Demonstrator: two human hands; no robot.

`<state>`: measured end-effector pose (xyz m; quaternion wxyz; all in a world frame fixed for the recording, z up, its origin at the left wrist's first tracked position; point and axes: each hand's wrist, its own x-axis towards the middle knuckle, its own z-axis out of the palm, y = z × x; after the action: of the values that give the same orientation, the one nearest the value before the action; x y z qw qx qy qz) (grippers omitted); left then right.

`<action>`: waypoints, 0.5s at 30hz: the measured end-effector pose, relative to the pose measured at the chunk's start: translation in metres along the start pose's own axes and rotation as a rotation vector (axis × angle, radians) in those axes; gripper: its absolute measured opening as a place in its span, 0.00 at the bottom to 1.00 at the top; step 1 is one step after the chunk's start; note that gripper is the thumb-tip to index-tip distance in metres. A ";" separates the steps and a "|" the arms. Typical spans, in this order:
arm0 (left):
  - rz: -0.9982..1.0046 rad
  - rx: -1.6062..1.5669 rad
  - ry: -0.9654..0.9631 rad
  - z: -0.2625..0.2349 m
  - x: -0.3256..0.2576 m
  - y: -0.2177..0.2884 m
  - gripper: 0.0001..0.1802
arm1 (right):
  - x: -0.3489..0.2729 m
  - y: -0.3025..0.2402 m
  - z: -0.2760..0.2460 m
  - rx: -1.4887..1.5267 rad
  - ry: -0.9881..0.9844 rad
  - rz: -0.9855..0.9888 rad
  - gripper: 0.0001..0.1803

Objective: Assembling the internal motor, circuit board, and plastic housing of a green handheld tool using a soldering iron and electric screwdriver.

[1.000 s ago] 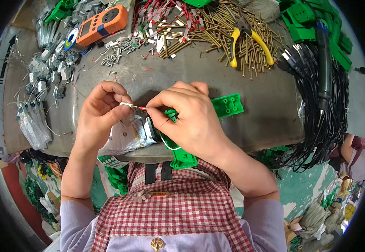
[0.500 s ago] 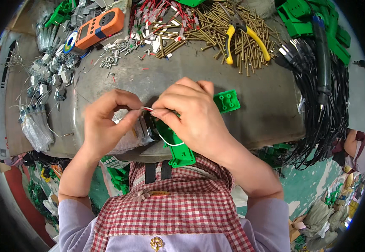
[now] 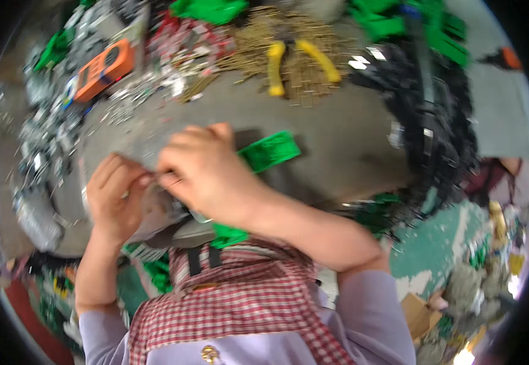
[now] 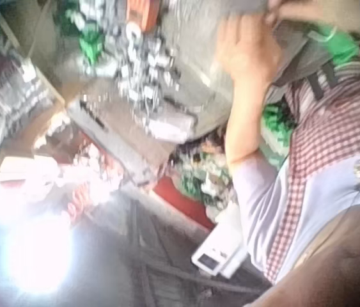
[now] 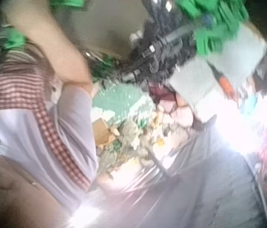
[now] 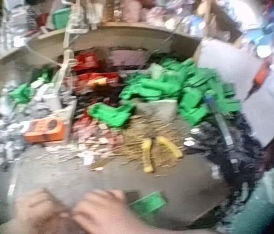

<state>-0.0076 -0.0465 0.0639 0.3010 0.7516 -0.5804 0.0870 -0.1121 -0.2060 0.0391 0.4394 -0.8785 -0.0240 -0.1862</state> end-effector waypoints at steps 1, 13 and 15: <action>-0.179 -0.133 -0.056 0.001 -0.004 0.002 0.04 | -0.002 0.000 0.002 -0.117 0.083 -0.096 0.06; -0.307 -0.066 -0.238 -0.011 -0.033 0.018 0.39 | -0.086 0.061 -0.143 -0.631 0.759 0.260 0.05; -0.387 0.037 -0.431 -0.015 -0.049 0.022 0.48 | -0.115 0.066 -0.202 -1.214 0.800 0.299 0.03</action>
<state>-0.0401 -0.0008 0.0604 0.1681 0.8548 -0.4753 -0.1232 -0.2671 -0.3902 0.0586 -0.1278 -0.8258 0.3648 -0.4107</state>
